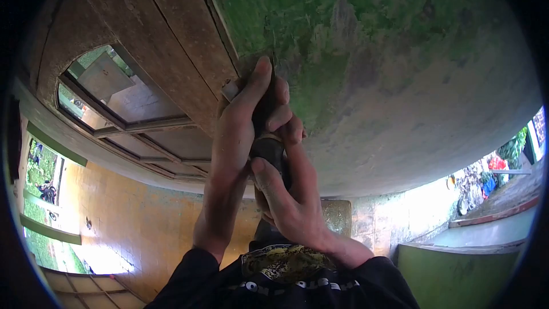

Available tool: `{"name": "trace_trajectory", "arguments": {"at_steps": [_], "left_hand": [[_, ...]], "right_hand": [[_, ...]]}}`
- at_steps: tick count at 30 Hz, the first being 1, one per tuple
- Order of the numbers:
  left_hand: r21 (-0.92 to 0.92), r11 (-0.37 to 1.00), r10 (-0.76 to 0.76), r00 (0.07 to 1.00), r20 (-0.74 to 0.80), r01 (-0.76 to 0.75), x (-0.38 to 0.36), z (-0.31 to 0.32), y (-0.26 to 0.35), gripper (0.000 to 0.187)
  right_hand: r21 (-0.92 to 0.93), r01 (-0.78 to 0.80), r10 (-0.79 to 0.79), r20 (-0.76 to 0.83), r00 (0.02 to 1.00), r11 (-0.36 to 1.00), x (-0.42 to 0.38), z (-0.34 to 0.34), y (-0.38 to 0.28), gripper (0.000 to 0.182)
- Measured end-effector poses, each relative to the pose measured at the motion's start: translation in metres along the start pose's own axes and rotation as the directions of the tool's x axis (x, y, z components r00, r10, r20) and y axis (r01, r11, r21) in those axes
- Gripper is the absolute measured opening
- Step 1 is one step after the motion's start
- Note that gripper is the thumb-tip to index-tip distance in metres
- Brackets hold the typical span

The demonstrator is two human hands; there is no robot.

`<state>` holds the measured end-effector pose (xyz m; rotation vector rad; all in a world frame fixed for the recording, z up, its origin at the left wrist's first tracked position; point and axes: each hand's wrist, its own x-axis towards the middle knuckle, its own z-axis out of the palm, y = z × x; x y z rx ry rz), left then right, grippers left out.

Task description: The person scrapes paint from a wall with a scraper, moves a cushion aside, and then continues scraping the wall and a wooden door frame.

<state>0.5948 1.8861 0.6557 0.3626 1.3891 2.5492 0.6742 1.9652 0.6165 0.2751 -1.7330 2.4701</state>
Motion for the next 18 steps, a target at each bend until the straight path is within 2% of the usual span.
{"name": "trace_trajectory", "arguments": {"at_steps": [3, 5, 7, 9, 11, 13, 15, 17, 18], "left_hand": [[-0.003, 1.0, -0.003, 1.0, -0.03, 0.003, -0.004, -0.003, -0.003, 0.034], [0.005, 1.0, 0.026, 0.999, -0.034, -0.026, -0.002, -0.001, 0.0, 0.033], [0.002, 0.999, -0.032, 0.999, -0.026, 0.032, -0.004, 0.001, 0.012, 0.032], [0.013, 1.0, -0.02, 0.999, -0.05, 0.02, -0.007, -0.004, -0.003, 0.031], [0.026, 0.998, 0.053, 0.997, -0.048, -0.052, -0.001, -0.004, 0.003, 0.03], [0.058, 0.998, 0.015, 1.0, -0.018, -0.014, -0.003, -0.002, 0.013, 0.029], [0.073, 0.997, 0.007, 1.0, -0.013, -0.006, -0.009, -0.004, 0.007, 0.03], [0.086, 0.994, 0.064, 0.998, 0.02, -0.066, -0.004, -0.004, 0.013, 0.03], [0.092, 0.995, 0.031, 0.999, 0.026, -0.033, -0.004, -0.005, 0.016, 0.031]], "right_hand": [[0.105, -0.094, 0.088, 0.059, 0.994, 0.99, -0.003, -0.006, 0.003, 0.056], [0.11, -0.084, 0.077, 0.066, 0.995, 0.99, 0.002, -0.006, 0.0, 0.057], [0.131, -0.105, 0.097, 0.065, 0.993, 0.986, 0.002, -0.004, -0.002, 0.058], [0.163, -0.144, 0.135, 0.064, 0.989, 0.976, -0.004, 0.002, -0.002, 0.059], [0.153, -0.092, 0.083, 0.061, 0.995, 0.984, 0.001, 0.006, -0.002, 0.059], [0.123, -0.044, 0.039, 0.037, 0.999, 0.991, 0.0, 0.013, -0.003, 0.061], [0.131, -0.099, 0.102, -0.018, 0.995, 0.986, -0.005, 0.016, -0.003, 0.056], [0.162, -0.128, 0.118, 0.069, 0.991, 0.978, 0.0, 0.012, -0.012, 0.047], [0.161, -0.12, 0.111, 0.061, 0.992, 0.98, 0.0, 0.015, -0.011, 0.047]]}}
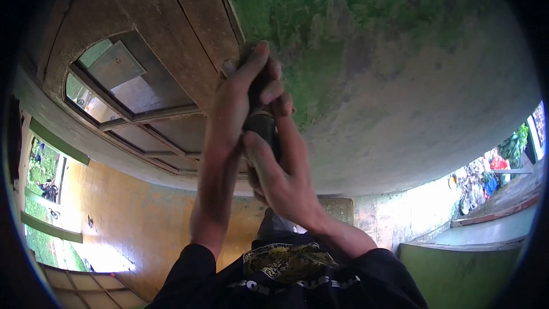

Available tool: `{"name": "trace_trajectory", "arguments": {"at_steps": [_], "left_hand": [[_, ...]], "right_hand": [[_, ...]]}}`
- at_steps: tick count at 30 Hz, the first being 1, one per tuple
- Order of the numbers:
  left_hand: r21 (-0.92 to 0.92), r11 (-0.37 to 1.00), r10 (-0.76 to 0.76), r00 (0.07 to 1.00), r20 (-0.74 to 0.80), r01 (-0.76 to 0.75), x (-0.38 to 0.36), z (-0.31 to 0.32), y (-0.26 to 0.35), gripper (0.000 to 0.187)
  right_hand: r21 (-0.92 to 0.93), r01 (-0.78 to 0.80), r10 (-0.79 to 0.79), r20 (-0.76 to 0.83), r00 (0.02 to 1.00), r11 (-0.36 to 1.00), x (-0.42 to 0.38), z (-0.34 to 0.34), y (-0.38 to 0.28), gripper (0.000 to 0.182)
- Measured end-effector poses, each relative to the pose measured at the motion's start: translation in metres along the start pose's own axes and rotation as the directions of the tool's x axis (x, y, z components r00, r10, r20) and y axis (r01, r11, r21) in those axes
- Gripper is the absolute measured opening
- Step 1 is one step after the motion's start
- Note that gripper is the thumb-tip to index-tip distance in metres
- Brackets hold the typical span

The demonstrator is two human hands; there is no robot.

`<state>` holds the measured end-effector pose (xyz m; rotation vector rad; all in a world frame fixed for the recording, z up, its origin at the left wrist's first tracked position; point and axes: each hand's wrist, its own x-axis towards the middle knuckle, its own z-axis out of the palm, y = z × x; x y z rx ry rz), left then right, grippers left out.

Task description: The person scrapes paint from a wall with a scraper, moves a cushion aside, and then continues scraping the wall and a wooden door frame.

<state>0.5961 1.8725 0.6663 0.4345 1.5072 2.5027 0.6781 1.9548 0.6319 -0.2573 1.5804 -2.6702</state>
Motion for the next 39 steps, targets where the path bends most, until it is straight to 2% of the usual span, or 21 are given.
{"name": "trace_trajectory", "arguments": {"at_steps": [2, 3, 5, 7, 10, 11, 12, 13, 14, 16, 19, 21, 22, 24, 27, 28, 30, 34, 36, 37, 39], "left_hand": [[0.0, 0.999, -0.04, 0.999, 0.004, 0.04, -0.006, -0.005, 0.001, 0.032], [0.035, 0.999, 0.029, 0.999, -0.033, -0.028, -0.012, -0.01, -0.002, 0.033], [0.077, 0.99, 0.121, 0.991, -0.054, -0.117, -0.022, -0.024, -0.008, 0.035], [0.179, 0.983, 0.073, 0.987, -0.144, -0.046, -0.056, -0.048, -0.034, 0.041], [0.286, 0.913, -0.242, 0.95, -0.196, 0.291, -0.111, -0.092, -0.094, 0.063], [0.275, 0.77, -0.53, 0.816, -0.229, 0.577, -0.135, -0.124, -0.129, 0.069], [0.527, 0.724, -0.302, 0.892, -0.338, 0.445, -0.167, -0.139, -0.173, 0.071], [0.551, 0.558, -0.459, 0.784, -0.418, 0.62, -0.193, -0.161, -0.2, 0.067], [0.456, 0.623, -0.505, 0.772, -0.386, 0.636, -0.232, -0.202, -0.249, 0.055], [0.275, 0.527, -0.579, 0.576, -0.577, 0.805, -0.262, -0.188, -0.215, 0.046], [0.316, 0.569, -0.491, 0.622, -0.611, 0.759, -0.312, -0.24, -0.236, 0.041], [0.541, 0.449, -0.223, 0.676, -0.703, 0.711, -0.318, -0.265, -0.241, 0.035], [0.55, 0.448, -0.227, 0.684, -0.693, 0.705, -0.308, -0.275, -0.234, 0.035], [0.877, -0.048, -0.14, 0.866, -0.479, 0.477, -0.27, -0.284, -0.214, 0.031], [0.905, 0.173, -0.148, 0.919, -0.366, 0.388, -0.196, -0.252, -0.15, 0.031], [0.906, 0.222, -0.104, 0.932, -0.347, 0.361, -0.175, -0.24, -0.136, 0.033], [0.857, 0.457, -0.015, 0.965, -0.261, 0.239, -0.143, -0.226, -0.126, 0.038], [0.743, 0.651, -0.084, 0.987, -0.135, 0.157, -0.105, -0.166, -0.09, 0.044], [0.446, 0.869, -0.263, 0.964, 0.047, 0.215, -0.088, -0.143, -0.083, 0.053], [0.445, 0.869, -0.266, 0.963, 0.052, 0.216, -0.079, -0.132, -0.081, 0.053], [0.227, 0.965, -0.174, 0.967, 0.186, 0.13, -0.06, -0.112, -0.077, 0.063]], "right_hand": [[-0.01, 0.051, -0.052, -0.077, 0.996, 0.999, -0.001, 0.008, 0.01, 0.035], [-0.01, 0.038, -0.039, -0.084, 0.996, 0.999, -0.005, 0.004, 0.014, 0.035], [-0.23, -0.016, 0.047, 0.131, 0.99, 0.973, -0.002, -0.013, 0.018, 0.052], [-0.367, 0.044, 0.037, 0.211, 0.977, 0.929, -0.016, -0.031, 0.036, 0.043], [-0.575, -0.032, 0.198, 0.228, 0.953, 0.818, -0.047, -0.079, 0.092, 0.041], [-0.685, 0.069, 0.161, 0.266, 0.95, 0.725, -0.057, -0.096, 0.112, 0.043], [-0.774, 0.168, 0.131, 0.308, 0.942, 0.61, -0.069, -0.112, 0.13, 0.045], [-0.874, 0.101, 0.226, 0.232, 0.946, 0.475, -0.085, -0.129, 0.148, 0.046], [-0.947, 0.037, 0.301, 0.139, 0.943, 0.32, -0.097, -0.142, 0.159, 0.048], [-0.964, -0.031, 0.38, 0.074, 0.922, 0.262, -0.111, -0.156, 0.161, 0.052], [-0.97, -0.101, 0.479, 0.017, 0.877, 0.22, -0.103, -0.143, 0.146, 0.059], [-0.965, -0.109, 0.487, 0.022, 0.873, 0.238, -0.085, -0.124, 0.122, 0.063], [-0.938, -0.026, 0.388, 0.118, 0.914, 0.346, -0.072, -0.11, 0.107, 0.064], [-0.867, 0.099, 0.189, 0.216, 0.958, 0.488, -0.05, -0.081, 0.071, 0.065], [-0.762, 0.243, -0.106, 0.225, 0.968, 0.6, -0.029, -0.044, 0.028, 0.068], [-0.768, 0.241, -0.115, 0.216, 0.97, 0.593, -0.025, -0.034, 0.017, 0.068], [-0.572, 0.138, -0.123, 0.065, 0.99, 0.808, -0.02, -0.017, -0.001, 0.07], [-0.485, 0.131, -0.153, -0.006, 0.988, 0.865, -0.01, 0.001, -0.008, 0.072], [-0.495, 0.137, -0.173, -0.028, 0.985, 0.858, -0.006, 0.006, -0.005, 0.072], [-0.497, 0.136, -0.175, -0.032, 0.984, 0.857, -0.006, 0.008, -0.003, 0.072], [-0.484, 0.169, -0.221, -0.052, 0.974, 0.859, -0.004, 0.011, 0.0, 0.073]]}}
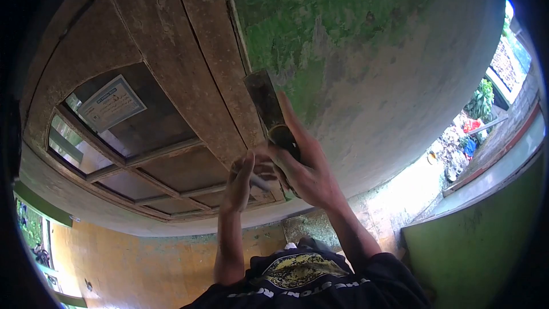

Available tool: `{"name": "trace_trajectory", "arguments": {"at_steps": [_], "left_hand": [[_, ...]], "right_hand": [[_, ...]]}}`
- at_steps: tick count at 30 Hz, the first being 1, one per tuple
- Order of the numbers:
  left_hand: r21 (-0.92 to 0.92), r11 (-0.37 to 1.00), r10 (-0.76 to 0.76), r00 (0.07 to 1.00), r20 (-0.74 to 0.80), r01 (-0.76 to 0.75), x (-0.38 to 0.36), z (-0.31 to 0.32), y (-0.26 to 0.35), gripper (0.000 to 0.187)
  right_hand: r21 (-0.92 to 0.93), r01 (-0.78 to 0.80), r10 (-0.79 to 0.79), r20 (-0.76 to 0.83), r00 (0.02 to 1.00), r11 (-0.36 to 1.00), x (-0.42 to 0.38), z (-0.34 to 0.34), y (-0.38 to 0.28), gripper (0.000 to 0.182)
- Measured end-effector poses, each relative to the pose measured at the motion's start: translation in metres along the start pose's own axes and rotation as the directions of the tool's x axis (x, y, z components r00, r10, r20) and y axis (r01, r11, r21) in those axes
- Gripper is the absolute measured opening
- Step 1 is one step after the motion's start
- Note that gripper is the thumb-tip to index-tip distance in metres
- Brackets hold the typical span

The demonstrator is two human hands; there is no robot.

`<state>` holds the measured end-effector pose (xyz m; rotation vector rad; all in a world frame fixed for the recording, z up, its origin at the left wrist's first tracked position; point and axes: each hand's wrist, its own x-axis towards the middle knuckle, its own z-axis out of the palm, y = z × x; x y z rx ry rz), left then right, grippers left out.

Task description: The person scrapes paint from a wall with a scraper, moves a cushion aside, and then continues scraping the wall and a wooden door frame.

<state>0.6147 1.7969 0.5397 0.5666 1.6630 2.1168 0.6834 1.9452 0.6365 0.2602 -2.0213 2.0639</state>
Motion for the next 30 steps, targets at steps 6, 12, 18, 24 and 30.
{"name": "trace_trajectory", "arguments": {"at_steps": [6, 12, 18, 24, 30], "left_hand": [[-0.076, 0.975, 0.204, 0.978, -0.046, -0.207, 0.034, 0.024, 0.05, 0.066], [-0.297, 0.93, 0.243, 0.968, 0.058, -0.215, 0.055, 0.052, 0.088, 0.048], [-0.349, 0.915, 0.224, 0.974, 0.015, -0.205, 0.059, 0.051, 0.091, 0.035], [-0.075, 0.923, 0.36, 0.914, -0.189, -0.379, 0.067, 0.055, 0.085, 0.028], [-0.033, 0.917, 0.383, 0.901, -0.201, -0.397, 0.068, 0.055, 0.083, 0.025]], "right_hand": [[0.149, -0.028, 0.029, -0.003, 1.0, 0.988, -0.003, 0.004, -0.001, 0.071], [0.14, -0.059, 0.062, -0.018, 0.998, 0.988, 0.0, 0.006, 0.002, 0.067], [0.139, -0.055, 0.058, -0.021, 0.998, 0.989, 0.004, 0.01, 0.006, 0.068], [0.237, -0.123, 0.105, 0.087, 0.991, 0.964, 0.005, 0.006, 0.0, 0.067], [0.189, -0.071, 0.055, 0.089, 0.995, 0.979, 0.01, 0.002, 0.018, 0.065]]}}
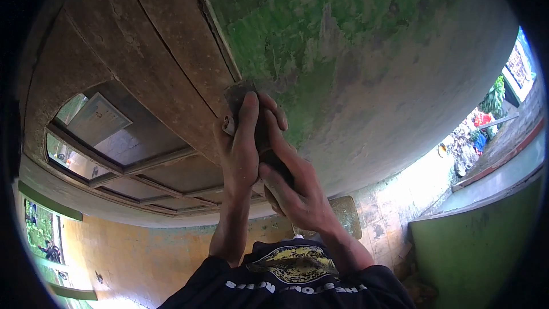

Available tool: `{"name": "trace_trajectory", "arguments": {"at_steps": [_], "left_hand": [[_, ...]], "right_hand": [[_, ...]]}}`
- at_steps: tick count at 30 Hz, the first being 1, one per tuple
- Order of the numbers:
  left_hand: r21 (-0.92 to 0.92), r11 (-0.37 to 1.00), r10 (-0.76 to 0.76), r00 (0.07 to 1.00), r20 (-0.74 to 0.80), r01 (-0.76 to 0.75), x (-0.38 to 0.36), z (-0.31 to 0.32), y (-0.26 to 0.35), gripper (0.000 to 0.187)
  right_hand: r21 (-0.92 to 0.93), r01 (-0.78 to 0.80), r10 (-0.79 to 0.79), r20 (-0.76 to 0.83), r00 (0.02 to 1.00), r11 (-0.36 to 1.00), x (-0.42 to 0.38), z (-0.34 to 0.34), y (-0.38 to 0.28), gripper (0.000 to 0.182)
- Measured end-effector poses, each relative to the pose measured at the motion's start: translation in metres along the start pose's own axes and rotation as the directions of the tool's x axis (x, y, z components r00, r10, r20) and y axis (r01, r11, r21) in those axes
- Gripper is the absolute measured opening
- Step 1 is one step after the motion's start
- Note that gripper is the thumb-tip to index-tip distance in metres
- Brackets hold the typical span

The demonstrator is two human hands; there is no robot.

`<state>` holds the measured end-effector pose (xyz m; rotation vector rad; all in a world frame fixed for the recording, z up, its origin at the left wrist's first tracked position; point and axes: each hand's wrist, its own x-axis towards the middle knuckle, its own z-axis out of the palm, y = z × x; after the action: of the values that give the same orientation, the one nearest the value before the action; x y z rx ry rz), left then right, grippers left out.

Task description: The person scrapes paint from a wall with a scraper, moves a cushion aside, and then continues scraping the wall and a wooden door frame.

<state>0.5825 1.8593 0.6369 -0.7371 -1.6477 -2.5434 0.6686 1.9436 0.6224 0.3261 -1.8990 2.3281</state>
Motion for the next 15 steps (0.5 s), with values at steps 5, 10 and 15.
{"name": "trace_trajectory", "arguments": {"at_steps": [5, 10, 15], "left_hand": [[0.049, 0.999, 0.004, 0.999, -0.039, -0.003, 0.003, 0.006, 0.006, 0.031], [0.104, 0.994, 0.037, 0.999, -0.016, -0.035, 0.005, 0.001, 0.01, 0.032], [0.084, 0.996, 0.028, 0.999, -0.043, -0.024, 0.002, 0.004, 0.007, 0.032]], "right_hand": [[-0.021, -0.041, 0.041, -0.013, 0.999, 0.999, 0.001, -0.001, -0.009, 0.066], [-0.177, 0.034, -0.039, -0.022, 0.999, 0.984, 0.008, -0.002, -0.004, 0.065], [-0.182, 0.031, -0.041, -0.056, 0.998, 0.983, 0.005, 0.002, -0.008, 0.062]]}}
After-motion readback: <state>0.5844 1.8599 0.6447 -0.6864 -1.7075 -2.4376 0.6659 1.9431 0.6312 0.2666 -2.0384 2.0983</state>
